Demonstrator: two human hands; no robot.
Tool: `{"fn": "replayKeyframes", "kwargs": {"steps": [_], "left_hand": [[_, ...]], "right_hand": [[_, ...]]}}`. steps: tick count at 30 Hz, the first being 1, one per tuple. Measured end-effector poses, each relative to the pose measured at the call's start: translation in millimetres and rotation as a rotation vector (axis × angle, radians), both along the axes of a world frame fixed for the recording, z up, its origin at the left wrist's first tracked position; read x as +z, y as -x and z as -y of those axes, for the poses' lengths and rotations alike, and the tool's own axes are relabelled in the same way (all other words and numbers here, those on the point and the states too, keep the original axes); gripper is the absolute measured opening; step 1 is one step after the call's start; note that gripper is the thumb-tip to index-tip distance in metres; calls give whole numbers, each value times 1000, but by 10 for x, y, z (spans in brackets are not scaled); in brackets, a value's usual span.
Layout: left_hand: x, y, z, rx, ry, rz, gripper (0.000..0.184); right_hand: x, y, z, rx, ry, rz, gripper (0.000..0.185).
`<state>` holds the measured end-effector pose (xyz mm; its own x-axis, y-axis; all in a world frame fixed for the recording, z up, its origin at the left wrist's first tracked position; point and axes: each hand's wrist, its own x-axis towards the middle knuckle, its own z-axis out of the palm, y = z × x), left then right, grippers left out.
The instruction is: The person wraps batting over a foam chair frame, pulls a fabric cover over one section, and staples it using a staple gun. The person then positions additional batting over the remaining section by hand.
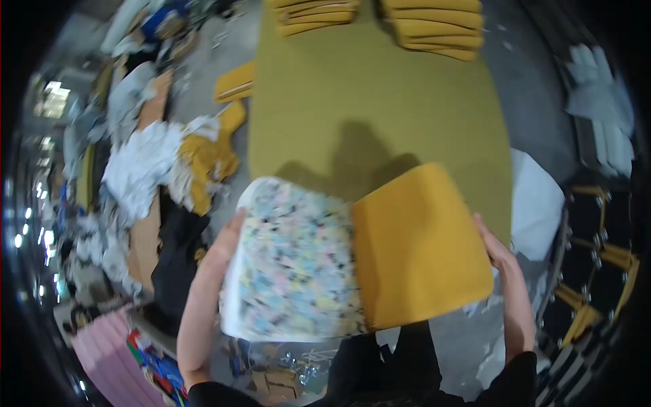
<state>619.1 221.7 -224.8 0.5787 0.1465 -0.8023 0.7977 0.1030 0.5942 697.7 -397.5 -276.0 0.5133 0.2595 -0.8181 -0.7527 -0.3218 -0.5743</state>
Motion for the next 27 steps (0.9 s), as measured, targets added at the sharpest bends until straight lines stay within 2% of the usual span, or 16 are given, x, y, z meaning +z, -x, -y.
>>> {"fn": "replayKeyframes", "kwargs": {"steps": [3,4,5,7,9,10,11,13,15,17,18,20,21,22,24,27], "left_hand": [[-304,-280,-35,37,309,-258,74],[-336,-326,69,198,423,-399,73],[-1051,-124,-502,202,576,-364,73],[-1615,-3,-786,182,585,-262,71],[-1267,-43,-457,439,539,-283,71],[-1014,-58,-184,403,404,-226,65],[-1233,318,-617,393,395,-246,65],[-1742,486,-1128,240,7,-7,57],[-1435,312,-1010,93,-530,230,32],[-1202,122,-503,111,-957,667,30],[-740,-10,201,-33,-1178,646,32],[-386,-14,1116,-249,-908,718,24],[-347,58,1562,-274,-651,647,20],[-384,114,1927,-443,-547,677,21],[-238,63,2794,-676,-563,711,29],[-527,37,3453,-830,-702,821,51]], "right_hand": [[-124,-129,-112,-74,-232,-77,80],[-109,-119,-280,-129,-183,-153,80],[-40,-94,-492,-181,-134,-223,80],[-826,97,-326,-278,-326,-225,75],[-661,156,-446,-233,-331,-181,76],[-693,247,-488,-296,-255,-126,77],[-712,362,-437,-313,-257,-143,77],[-761,526,-355,-296,-148,8,86],[-924,736,-290,-453,-257,34,84],[-837,987,-300,-672,-401,32,77],[-679,1045,-420,-812,-397,68,56],[-604,1183,-481,-751,-347,101,48],[-580,1211,-520,-681,-296,135,42],[-454,1114,-620,-696,-276,104,35],[-545,1062,-707,-692,-201,109,34],[-473,981,-782,-773,-148,81,32]]}}
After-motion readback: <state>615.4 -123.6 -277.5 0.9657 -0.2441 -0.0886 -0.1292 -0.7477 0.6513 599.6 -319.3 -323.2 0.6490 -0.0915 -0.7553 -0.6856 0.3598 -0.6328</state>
